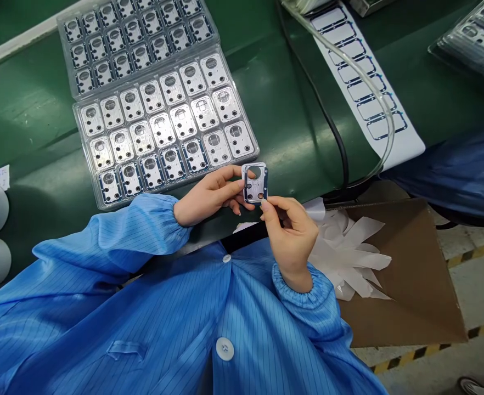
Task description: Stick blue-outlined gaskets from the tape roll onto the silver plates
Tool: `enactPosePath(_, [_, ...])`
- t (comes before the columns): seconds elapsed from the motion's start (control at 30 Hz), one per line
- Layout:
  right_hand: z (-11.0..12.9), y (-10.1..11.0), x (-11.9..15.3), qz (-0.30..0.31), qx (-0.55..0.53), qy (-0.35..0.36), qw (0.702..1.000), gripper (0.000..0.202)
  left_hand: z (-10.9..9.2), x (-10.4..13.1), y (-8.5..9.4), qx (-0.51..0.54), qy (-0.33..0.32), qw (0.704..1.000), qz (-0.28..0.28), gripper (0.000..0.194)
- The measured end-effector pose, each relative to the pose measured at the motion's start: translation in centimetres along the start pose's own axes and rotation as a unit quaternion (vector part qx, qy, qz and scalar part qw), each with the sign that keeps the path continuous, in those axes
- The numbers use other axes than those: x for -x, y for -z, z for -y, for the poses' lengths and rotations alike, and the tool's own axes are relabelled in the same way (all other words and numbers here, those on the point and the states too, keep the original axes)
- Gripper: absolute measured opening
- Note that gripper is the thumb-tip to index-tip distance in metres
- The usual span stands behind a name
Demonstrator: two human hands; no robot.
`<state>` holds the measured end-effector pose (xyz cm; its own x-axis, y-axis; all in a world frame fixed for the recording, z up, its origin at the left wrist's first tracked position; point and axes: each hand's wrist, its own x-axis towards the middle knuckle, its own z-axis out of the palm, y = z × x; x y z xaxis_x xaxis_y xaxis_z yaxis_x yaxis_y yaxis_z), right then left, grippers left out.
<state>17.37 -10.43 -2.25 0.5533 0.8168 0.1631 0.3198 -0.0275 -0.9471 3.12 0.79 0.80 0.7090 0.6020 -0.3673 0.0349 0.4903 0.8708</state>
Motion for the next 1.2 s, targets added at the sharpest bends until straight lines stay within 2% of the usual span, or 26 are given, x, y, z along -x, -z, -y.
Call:
enactPosePath(0.2, [-0.03,0.07,-0.05,0.0,-0.055,-0.004,0.998,0.011,-0.18,-0.05,-0.1,0.01,0.003,1.0,-0.005,0.018])
enactPosePath(0.33, [-0.12,0.14,-0.04,0.02,-0.109,-0.013,0.994,0.012,-0.29,-0.07,-0.26,0.014,0.009,1.0,-0.009,0.014])
enactPosePath(0.67, [0.27,0.08,-0.23,0.015,-0.009,0.029,0.999,0.007,-0.34,-0.04,-0.33,0.002,0.015,1.0,-0.015,0.018])
enactPosePath(1.2, [0.24,0.14,-0.31,0.013,0.01,0.027,1.0,0.007,-0.47,-0.01,-0.35,-0.005,0.013,1.0,-0.015,0.015])
